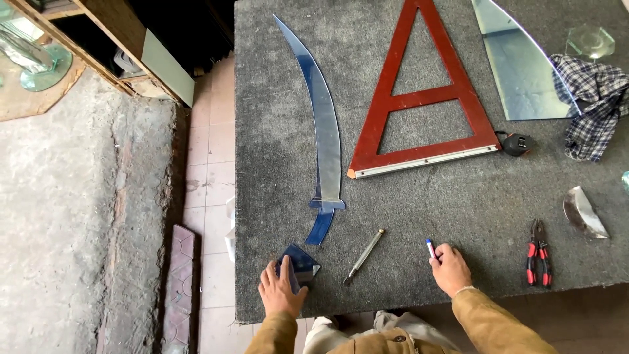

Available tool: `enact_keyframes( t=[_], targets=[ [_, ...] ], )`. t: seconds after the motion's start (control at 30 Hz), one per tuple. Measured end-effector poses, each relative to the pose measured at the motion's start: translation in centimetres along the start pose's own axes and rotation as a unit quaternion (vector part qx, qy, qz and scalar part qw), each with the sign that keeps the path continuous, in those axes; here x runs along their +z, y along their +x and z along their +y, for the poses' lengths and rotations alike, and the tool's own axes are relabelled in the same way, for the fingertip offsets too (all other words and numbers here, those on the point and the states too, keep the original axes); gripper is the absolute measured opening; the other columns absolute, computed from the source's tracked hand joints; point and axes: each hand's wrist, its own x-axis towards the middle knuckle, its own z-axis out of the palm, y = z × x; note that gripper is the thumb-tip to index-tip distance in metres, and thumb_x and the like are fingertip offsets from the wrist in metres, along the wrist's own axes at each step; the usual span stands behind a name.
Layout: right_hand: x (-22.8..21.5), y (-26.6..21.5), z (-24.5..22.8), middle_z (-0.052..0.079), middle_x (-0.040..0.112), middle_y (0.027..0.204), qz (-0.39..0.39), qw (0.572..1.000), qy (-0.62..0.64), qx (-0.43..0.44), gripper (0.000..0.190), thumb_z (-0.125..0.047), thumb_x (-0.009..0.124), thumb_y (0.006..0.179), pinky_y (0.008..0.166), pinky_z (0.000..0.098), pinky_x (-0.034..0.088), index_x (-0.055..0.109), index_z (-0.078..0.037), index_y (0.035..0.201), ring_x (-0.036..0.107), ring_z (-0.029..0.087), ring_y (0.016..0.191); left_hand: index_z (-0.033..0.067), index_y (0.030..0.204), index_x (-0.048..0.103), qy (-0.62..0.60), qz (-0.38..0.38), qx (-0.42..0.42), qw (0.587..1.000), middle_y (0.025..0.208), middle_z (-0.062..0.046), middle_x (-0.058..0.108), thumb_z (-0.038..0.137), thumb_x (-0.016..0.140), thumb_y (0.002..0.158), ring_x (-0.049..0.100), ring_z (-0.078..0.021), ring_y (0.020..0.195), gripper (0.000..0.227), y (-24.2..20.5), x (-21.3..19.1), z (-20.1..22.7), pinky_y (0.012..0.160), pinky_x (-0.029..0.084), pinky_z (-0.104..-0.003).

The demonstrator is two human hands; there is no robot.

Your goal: Shaping a piece of glass into a curved blade by marking, scoring with a glass cutter, and snapping off excess pieces with pliers.

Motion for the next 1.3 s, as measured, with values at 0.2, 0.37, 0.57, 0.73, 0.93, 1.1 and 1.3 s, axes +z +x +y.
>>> enact_keyframes(
  t=[0.2,0.37,0.57,0.73,0.93,1.1,1.3],
  targets=[
    [0.2,0.4,0.0,0.009,0.071,0.114,0.008,1.000,0.003,-0.008,0.018,-0.032,0.071,0.103,0.086,0.0552,0.057,0.061,-0.021,0.114,0.071,0.036,0.106,0.0356,0.161,0.038,-0.064,0.040,-0.087,0.993,0.161,-0.010,0.042,0.075,0.096,0.071,0.043,-0.0347,0.147,0.114,-1.4,0.8,4.0,0.115,0.044,-0.055],
    [0.2,0.6,0.1,0.010,0.072,0.113,0.010,1.000,0.000,-0.013,0.018,-0.032,0.071,0.103,0.086,0.0544,0.057,0.061,-0.021,0.113,0.072,0.036,0.105,0.0350,0.160,0.038,-0.039,0.040,-0.106,0.993,0.160,-0.008,0.043,0.082,0.092,0.071,0.044,-0.0329,0.145,0.114,-1.0,0.4,5.7,0.113,0.045,-0.054],
    [0.1,0.4,0.1,0.009,0.071,0.115,0.003,1.000,0.000,-0.014,0.019,-0.033,0.070,0.103,0.086,0.0552,0.057,0.061,-0.021,0.115,0.071,0.036,0.106,0.0330,0.160,0.036,-0.042,0.034,-0.110,0.992,0.161,-0.009,0.042,0.083,0.089,0.075,0.044,-0.0337,0.144,0.112,-1.3,-0.4,7.0,0.113,0.044,-0.056],
    [0.0,0.5,0.3,0.009,0.072,0.113,0.007,1.000,0.004,-0.025,0.020,-0.032,0.072,0.102,0.085,0.0543,0.057,0.060,-0.021,0.113,0.072,0.036,0.103,0.0334,0.161,0.036,-0.037,0.038,-0.117,0.992,0.162,-0.009,0.042,0.085,0.087,0.074,0.044,-0.0330,0.144,0.113,-1.2,-0.4,7.5,0.112,0.045,-0.056],
    [-0.1,0.5,0.2,0.008,0.071,0.111,0.005,1.000,0.010,-0.026,0.019,-0.032,0.071,0.102,0.082,0.0540,0.056,0.059,-0.021,0.111,0.071,0.035,0.100,0.0310,0.162,0.035,-0.027,0.039,-0.124,0.991,0.160,-0.009,0.042,0.090,0.082,0.075,0.045,-0.0322,0.141,0.115,-1.1,-0.4,8.0,0.111,0.045,-0.056],
    [-0.1,0.4,0.2,0.009,0.071,0.110,0.007,0.999,0.008,-0.031,0.019,-0.032,0.071,0.102,0.084,0.0542,0.056,0.059,-0.021,0.110,0.071,0.036,0.102,0.0303,0.161,0.034,-0.032,0.025,-0.134,0.990,0.161,-0.011,0.042,0.092,0.075,0.079,0.046,-0.0331,0.140,0.111,-1.0,-0.6,8.3,0.110,0.045,-0.057],
    [0.0,0.6,0.5,0.008,0.071,0.110,0.007,0.999,0.011,-0.036,0.019,-0.033,0.071,0.102,0.085,0.0542,0.056,0.060,-0.021,0.111,0.071,0.035,0.105,0.0298,0.159,0.037,-0.035,0.054,-0.135,0.989,0.159,-0.011,0.045,0.091,0.078,0.077,0.046,-0.0334,0.139,0.110,-1.1,0.0,8.4,0.108,0.045,-0.056]
  ],
)
